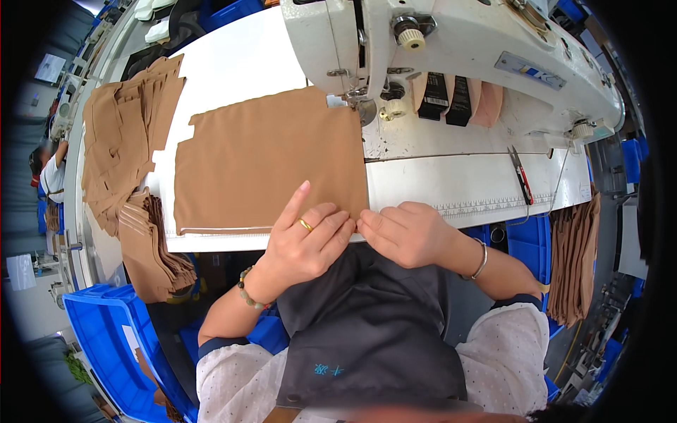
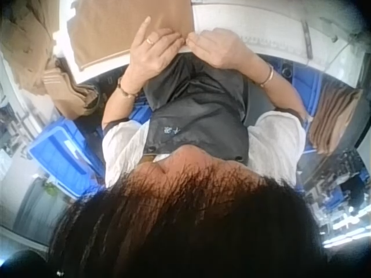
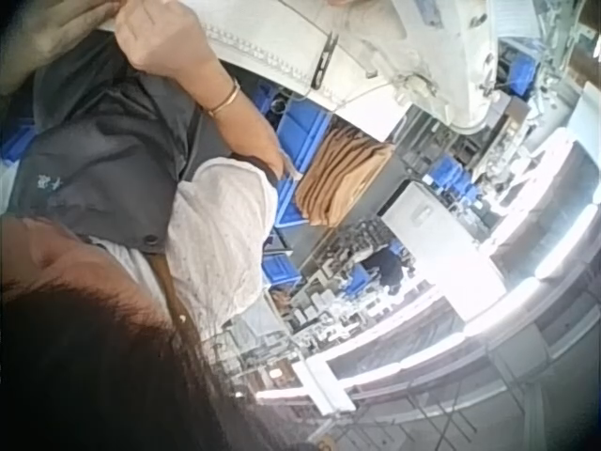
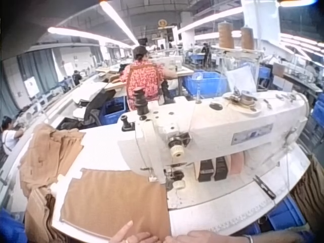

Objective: The person is using a sewing machine to sew pieces of brown material for a product.

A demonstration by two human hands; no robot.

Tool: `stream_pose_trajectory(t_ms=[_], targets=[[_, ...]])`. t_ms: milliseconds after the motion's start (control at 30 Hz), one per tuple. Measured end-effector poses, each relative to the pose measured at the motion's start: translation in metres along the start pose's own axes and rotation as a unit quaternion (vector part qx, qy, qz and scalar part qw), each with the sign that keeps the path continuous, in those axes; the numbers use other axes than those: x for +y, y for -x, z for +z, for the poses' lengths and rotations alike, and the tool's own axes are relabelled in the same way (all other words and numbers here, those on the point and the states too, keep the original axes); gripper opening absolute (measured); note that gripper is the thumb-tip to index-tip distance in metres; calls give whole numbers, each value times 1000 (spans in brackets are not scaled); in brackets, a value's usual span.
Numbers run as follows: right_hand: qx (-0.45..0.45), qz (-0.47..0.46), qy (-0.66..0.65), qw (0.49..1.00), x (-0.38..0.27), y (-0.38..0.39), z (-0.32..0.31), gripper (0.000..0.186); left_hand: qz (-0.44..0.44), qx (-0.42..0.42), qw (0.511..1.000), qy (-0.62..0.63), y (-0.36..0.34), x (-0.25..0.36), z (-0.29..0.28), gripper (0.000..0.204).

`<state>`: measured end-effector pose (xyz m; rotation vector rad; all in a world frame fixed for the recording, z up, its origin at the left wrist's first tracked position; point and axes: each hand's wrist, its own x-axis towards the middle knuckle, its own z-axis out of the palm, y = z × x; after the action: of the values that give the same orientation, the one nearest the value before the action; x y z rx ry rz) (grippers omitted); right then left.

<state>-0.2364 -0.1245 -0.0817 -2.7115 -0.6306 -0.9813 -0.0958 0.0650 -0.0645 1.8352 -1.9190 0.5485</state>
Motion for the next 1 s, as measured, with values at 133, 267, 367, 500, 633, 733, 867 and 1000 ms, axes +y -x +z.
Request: stream_pose_trajectory(t_ms=[133, 267, 367, 500, 633, 733, 867, 1000], targets=[[-23, -27, 37, 999, 0, -1, -1, 17, 7, -16, 999, 36, -3, -4, 1, 13], [-46, -33, 45, 997, 1, 2, 3, 17, -46, -96, 984, 140, -16, -12, -7, 17], [-36, -54, 45, 997, 4, 1, 3, 14, -81, -190, 960, 187, -25, -24, -9, 21], [-40, -63, 24, 997, 6, 0, 3, 13, -113, -138, 976, 124, -31, -37, 11, 39], [-37, -64, 25, 997, 9, 2, 2, 13, -129, -182, 968, 112, -23, -43, 21, 55], [-35, -63, 32, 997, 14, 3, 6, 13, -121, -171, 973, 97, -26, -47, 23, 55], [-19, -51, 30, 998, 26, -1, 12, 12, -114, -165, 975, 91, -32, -59, 29, 55], [-24, -39, 4, 999, 40, -4, 17, 11, -122, -167, 974, 89, -40, -70, 34, 56]])
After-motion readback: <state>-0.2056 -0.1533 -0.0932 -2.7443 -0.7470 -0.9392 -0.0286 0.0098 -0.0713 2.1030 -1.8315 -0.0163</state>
